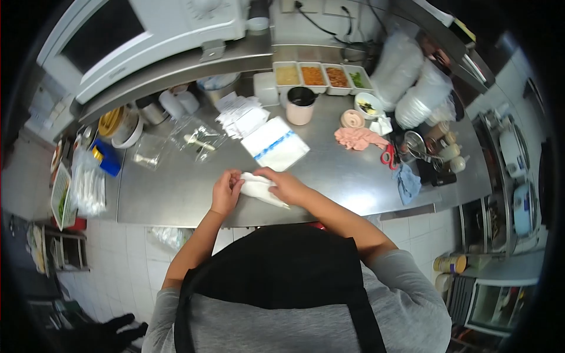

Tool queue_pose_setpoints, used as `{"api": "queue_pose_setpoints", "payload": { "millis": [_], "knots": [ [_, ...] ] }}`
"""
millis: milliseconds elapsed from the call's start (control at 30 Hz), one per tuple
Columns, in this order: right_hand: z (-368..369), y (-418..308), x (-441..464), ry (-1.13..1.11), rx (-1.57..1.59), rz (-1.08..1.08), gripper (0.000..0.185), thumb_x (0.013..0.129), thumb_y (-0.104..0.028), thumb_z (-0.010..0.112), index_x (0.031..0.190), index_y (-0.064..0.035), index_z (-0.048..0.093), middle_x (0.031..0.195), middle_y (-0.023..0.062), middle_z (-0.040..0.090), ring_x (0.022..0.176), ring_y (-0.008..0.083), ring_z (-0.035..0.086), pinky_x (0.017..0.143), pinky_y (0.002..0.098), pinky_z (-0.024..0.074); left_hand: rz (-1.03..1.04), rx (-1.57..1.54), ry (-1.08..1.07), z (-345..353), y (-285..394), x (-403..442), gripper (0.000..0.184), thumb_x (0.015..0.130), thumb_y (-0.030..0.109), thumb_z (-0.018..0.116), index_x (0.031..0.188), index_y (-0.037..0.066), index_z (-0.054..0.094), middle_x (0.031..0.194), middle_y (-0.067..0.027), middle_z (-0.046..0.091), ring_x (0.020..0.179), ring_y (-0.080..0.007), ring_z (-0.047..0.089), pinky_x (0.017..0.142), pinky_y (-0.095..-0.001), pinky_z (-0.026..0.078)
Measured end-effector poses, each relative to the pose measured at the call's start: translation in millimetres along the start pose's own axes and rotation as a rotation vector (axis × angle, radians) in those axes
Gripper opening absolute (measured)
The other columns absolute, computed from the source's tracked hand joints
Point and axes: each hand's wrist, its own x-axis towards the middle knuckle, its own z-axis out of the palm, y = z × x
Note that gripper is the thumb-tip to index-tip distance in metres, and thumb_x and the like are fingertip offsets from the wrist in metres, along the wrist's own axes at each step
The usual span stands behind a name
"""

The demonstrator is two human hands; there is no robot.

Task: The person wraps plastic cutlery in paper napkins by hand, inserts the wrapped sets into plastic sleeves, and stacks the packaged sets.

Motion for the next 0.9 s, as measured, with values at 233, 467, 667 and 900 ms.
{"api": "queue_pose_setpoints", "payload": {
  "millis": [233,467,667,900],
  "knots": [
    [-83,68,-130,0.568,-0.211,0.147,0.034,0.074,0.008,0.049,0.095,-0.011,0.067,0.089,0.018,0.059,0.083,0.0362,0.059,0.073,0.042,0.0477,0.625,0.173,-0.401,124,85,104,0.03,0.073,0.009,0.067,0.103,0.011,0.064,0.093,-0.0088,0.058,0.091,-0.0282,0.057,0.077,-0.0374,0.048],
    [-83,101,-170,0.912,-0.201,0.164,0.033,0.076,0.007,0.05,0.098,-0.0105,0.067,0.076,0.0148,0.051,0.068,0.0313,0.055,0.062,0.0363,0.0454,0.995,0.643,-0.453,271,122,146,0.037,0.084,0.015,0.048,0.12,0.013,0.056,0.113,-0.0055,0.055,0.107,-0.0251,0.052,0.085,-0.0373,0.048],
    [-79,105,-174,0.897,-0.215,0.142,0.033,0.073,0.007,0.052,0.1,-0.0085,0.065,0.087,0.0174,0.053,0.077,0.036,0.056,0.068,0.0405,0.0477,0.932,0.681,-0.548,287,138,157,0.026,0.078,0.017,0.058,0.103,0.01,0.062,0.106,-0.0028,0.055,0.106,-0.0246,0.052,0.083,-0.0384,0.047],
    [-80,104,-175,0.93,-0.2,0.087,0.032,0.074,0.006,0.052,0.099,-0.0082,0.065,0.085,0.0164,0.052,0.072,0.0349,0.055,0.065,0.0399,0.0473,0.505,0.436,-0.11,208,122,110,0.047,0.073,0.019,0.07,0.118,0.01,0.057,0.121,-0.0119,0.05,0.107,-0.0307,0.048,0.089,-0.0423,0.041]
  ]
}}
